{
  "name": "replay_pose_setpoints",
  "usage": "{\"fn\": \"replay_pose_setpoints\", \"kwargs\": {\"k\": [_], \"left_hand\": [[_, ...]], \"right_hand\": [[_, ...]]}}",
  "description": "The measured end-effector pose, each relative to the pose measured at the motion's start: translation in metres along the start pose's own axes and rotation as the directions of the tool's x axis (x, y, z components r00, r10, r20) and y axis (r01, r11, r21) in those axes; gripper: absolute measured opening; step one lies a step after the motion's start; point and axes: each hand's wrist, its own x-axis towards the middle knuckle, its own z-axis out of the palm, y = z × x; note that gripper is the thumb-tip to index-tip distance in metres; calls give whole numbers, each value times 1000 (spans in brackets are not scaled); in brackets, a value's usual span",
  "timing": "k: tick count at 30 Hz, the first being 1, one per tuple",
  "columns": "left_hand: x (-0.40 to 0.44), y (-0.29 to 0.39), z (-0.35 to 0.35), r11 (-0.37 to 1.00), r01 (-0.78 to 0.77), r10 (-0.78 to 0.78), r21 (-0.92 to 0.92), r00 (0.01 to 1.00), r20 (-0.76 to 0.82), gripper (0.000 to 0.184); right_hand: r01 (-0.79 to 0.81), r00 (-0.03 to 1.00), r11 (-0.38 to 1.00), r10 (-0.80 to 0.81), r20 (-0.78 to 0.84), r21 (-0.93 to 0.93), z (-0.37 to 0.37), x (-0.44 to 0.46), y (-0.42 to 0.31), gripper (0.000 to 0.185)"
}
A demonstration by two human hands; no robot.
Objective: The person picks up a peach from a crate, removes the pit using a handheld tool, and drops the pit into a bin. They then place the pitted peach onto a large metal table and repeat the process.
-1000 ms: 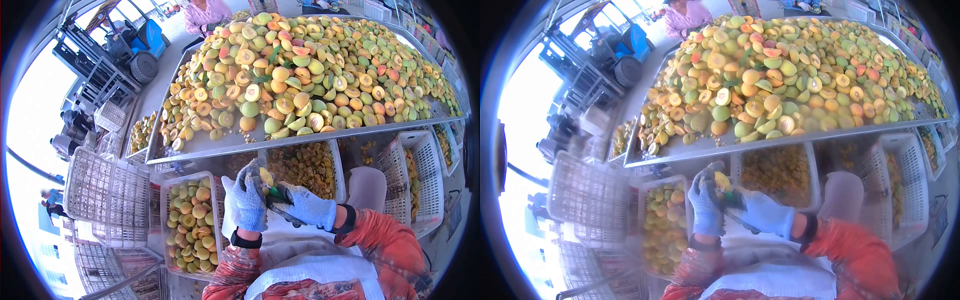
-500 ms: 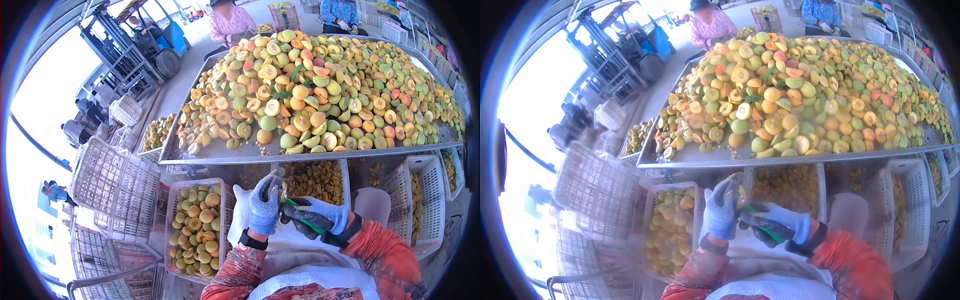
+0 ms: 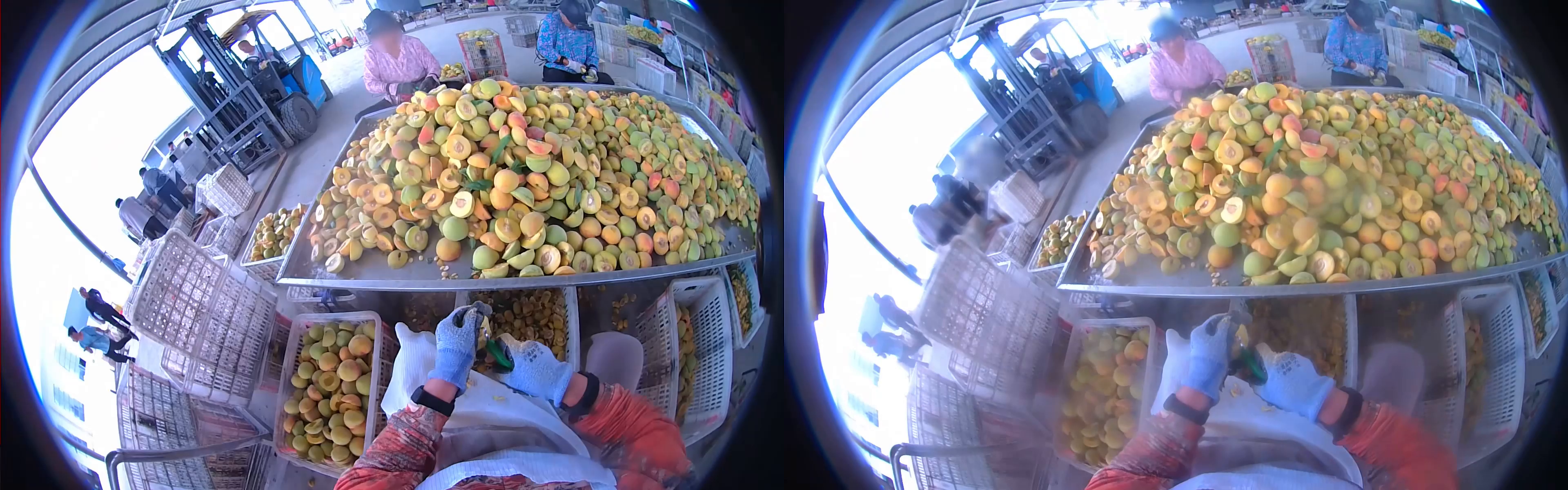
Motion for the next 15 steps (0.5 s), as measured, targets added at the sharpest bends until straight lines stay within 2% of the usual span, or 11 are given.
{"fn": "replay_pose_setpoints", "kwargs": {"k": [1, 2, 3, 4, 8, 10, 11, 13, 15], "left_hand": [[-1, -1, 1, 1000, -9, 9, 4, 1000, 4, 21], [-3, -5, 1, 984, -181, 181, 4, 982, -45, 21], [-4, -7, 2, 940, -342, 342, 11, 935, -94, 21], [-6, -5, 3, 921, -389, 385, -33, 919, -90, 21], [-10, 7, -1, 938, -345, 346, -10, 938, 10, 21], [-7, 2, 2, 987, -140, 143, -80, 989, 43, 21], [-5, 0, 4, 987, -136, 140, -81, 989, 48, 21], [-5, -4, 6, 945, -325, 327, -47, 943, 56, 21], [-4, -3, 6, 937, -347, 349, -52, 935, 56, 21]], "right_hand": [[100, 995, 995, -100, -22, 0, -2, 2, -1, 34], [102, 994, 995, -102, -28, 0, -7, 2, -4, 34], [-107, 988, 935, 62, 144, 337, -21, 3, -20, 33], [-348, 922, 731, 152, 357, 587, -29, 2, -29, 33], [-387, 906, 680, 155, 393, 624, -35, 3, -31, 32], [-359, 906, 818, 189, 380, 449, -39, 2, -30, 34], [-363, 905, 816, 194, 379, 449, -42, 3, -27, 34], [-440, 859, 684, 132, 495, 582, -45, 0, -21, 32], [-425, 861, 712, 126, 492, 560, -39, 0, -11, 33]]}}
